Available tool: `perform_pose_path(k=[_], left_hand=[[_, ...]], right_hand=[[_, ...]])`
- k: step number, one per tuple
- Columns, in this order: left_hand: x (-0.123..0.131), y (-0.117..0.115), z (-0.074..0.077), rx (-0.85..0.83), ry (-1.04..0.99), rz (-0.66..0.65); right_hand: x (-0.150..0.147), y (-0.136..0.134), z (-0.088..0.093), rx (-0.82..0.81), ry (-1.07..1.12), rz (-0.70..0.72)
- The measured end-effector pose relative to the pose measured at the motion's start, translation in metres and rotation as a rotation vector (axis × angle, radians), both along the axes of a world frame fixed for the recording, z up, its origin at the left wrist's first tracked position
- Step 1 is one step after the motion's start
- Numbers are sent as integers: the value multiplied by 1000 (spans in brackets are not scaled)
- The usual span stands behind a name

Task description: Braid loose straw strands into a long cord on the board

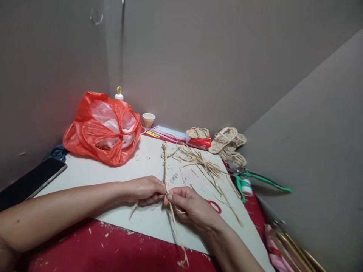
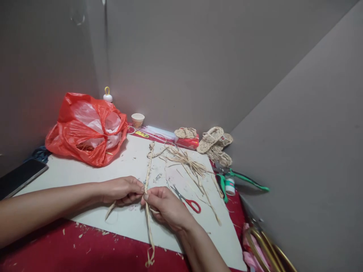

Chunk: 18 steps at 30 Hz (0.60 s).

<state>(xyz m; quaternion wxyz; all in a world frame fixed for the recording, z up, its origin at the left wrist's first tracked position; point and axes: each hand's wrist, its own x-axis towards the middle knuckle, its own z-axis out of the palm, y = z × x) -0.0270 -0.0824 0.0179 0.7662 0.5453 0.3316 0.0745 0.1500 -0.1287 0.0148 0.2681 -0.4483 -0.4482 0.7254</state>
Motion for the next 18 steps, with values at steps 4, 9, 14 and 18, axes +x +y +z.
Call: perform_pose_path(k=[4,9,14,18], left_hand=[[-1,1,-4,-122,-34,-10],[2,-1,-4,-95,-24,28],[3,-3,-4,13,1,71],[3,-4,-4,60,31,96]], right_hand=[[2,1,3,20,-51,27],[2,1,7,126,-204,70],[3,0,6,211,-348,92],[8,0,6,217,-404,61]])
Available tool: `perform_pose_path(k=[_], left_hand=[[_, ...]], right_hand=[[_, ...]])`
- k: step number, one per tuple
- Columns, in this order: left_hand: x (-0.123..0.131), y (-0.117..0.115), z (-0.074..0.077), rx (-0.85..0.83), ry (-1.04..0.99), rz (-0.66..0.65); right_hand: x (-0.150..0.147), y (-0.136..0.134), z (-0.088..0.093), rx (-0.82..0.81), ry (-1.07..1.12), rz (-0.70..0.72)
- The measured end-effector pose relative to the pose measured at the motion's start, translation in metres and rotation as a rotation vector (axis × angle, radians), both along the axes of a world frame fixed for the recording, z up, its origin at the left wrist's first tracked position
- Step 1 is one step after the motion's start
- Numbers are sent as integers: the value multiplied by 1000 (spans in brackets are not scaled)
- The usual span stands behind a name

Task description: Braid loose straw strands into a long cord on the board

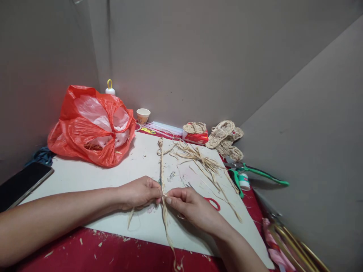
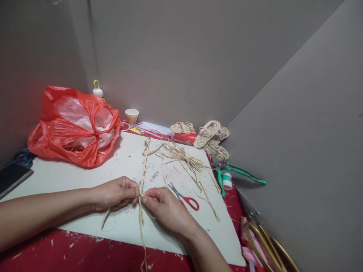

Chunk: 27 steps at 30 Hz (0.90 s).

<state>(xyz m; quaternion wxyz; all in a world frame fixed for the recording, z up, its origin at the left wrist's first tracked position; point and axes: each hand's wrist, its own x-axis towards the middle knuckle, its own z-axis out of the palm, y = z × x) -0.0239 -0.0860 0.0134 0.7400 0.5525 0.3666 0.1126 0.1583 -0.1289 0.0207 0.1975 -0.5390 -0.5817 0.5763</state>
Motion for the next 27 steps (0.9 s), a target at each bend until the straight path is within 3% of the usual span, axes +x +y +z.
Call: perform_pose_path(k=[7,15,19,24,27], left_hand=[[3,-2,4,73,58,-16],[4,-3,-6,239,88,-14],[5,-4,-9,210,35,19],[3,-7,-4,96,-6,58],[2,-8,-2,72,-5,70]], right_hand=[[5,-1,-4,115,-88,7],[-3,-4,2,-7,-33,-32],[-18,-14,2,-82,-50,-40],[-33,-26,-3,263,-303,-29],[-39,-29,-5,371,-463,-24]])
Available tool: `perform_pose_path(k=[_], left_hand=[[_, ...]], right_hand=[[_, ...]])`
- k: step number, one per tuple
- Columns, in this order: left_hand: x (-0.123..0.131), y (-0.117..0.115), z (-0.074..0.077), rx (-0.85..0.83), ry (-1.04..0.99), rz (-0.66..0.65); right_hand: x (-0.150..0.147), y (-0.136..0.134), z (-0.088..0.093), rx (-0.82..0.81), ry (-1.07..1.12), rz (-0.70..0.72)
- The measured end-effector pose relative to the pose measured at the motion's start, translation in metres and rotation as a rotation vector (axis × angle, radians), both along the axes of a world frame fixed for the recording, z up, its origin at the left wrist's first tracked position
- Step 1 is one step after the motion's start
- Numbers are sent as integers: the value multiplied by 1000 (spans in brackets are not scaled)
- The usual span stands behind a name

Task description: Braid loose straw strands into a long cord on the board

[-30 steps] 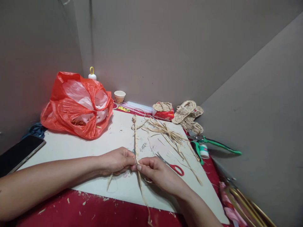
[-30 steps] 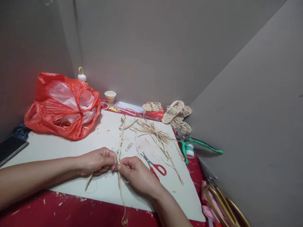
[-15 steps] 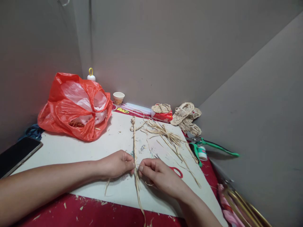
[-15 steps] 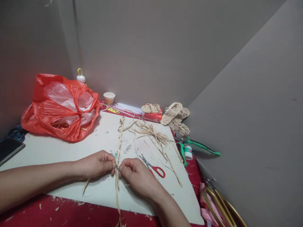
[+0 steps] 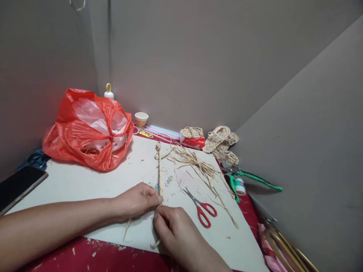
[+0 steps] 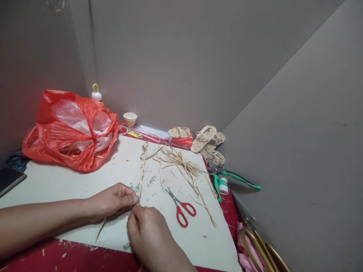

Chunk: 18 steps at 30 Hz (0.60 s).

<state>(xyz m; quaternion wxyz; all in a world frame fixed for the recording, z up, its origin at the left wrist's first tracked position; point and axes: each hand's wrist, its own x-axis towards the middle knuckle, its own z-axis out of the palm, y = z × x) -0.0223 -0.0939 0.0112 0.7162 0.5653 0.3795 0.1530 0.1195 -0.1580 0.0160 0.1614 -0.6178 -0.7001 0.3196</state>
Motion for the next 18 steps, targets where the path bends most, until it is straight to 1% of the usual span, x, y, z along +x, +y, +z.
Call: perform_pose_path(k=[2,4,6,7,8,9,11,13,14,16,18], left_hand=[[0,0,1,-6,-7,7],[0,-1,3,-20,-10,7],[0,0,4,-44,-16,-1],[0,0,5,-57,-25,-3],[0,0,5,-67,-35,-5],[-1,1,4,-73,-46,-8],[-1,2,3,-79,-61,-22],[-2,3,2,-73,-60,-44],[-2,3,2,-69,-56,-51],[-3,2,3,-61,-47,-57],[-3,2,3,-52,-32,-59]], right_hand=[[-2,-2,2,10,-41,17],[0,-4,7,-29,4,77],[5,-3,14,-114,123,183],[8,-2,18,-151,197,216],[13,0,21,-172,274,212],[18,3,24,-170,346,159],[29,12,26,-116,468,-56],[37,22,22,-59,539,-271],[40,26,19,-38,557,-337],[44,34,10,-7,565,-384],[45,39,1,34,527,-378]])
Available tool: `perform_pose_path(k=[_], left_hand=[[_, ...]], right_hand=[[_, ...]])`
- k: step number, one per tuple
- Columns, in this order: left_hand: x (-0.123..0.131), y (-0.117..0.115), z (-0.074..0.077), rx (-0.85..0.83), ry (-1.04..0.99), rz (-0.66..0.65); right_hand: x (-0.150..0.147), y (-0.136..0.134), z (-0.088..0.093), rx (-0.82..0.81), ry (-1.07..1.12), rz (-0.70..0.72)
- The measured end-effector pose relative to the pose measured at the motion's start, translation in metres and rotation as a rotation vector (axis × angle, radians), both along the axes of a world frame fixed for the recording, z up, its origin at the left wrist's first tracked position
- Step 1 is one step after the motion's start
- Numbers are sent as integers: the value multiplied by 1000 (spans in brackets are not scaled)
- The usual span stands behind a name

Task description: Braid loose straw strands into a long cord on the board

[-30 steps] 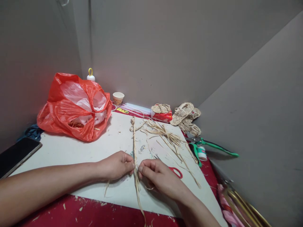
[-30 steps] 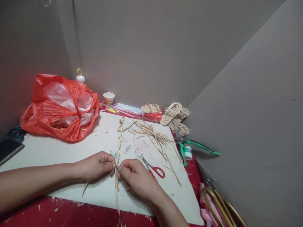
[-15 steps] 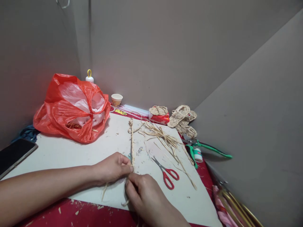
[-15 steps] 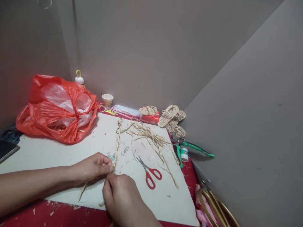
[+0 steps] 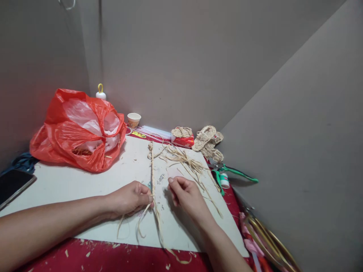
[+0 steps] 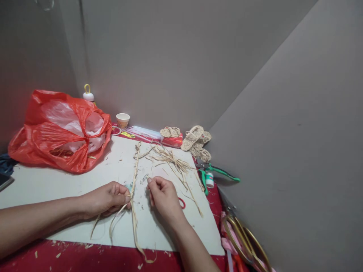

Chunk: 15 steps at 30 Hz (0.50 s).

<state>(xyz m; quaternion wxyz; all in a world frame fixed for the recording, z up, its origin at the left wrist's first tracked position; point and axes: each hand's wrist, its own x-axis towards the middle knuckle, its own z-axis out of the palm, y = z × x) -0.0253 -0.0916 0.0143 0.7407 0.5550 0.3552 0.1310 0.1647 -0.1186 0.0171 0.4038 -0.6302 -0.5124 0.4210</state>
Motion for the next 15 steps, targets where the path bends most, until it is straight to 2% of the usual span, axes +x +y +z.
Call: perform_pose_path(k=[3,7,10,15], left_hand=[[0,1,-1,24,28,-9],[1,3,-4,63,48,-22],[1,3,-4,85,49,-21],[1,1,-6,96,46,-24]], right_hand=[[7,7,-9,103,-166,-56],[39,18,-14,243,-531,-254],[73,24,-12,184,-701,-350],[112,25,3,24,-865,-380]])
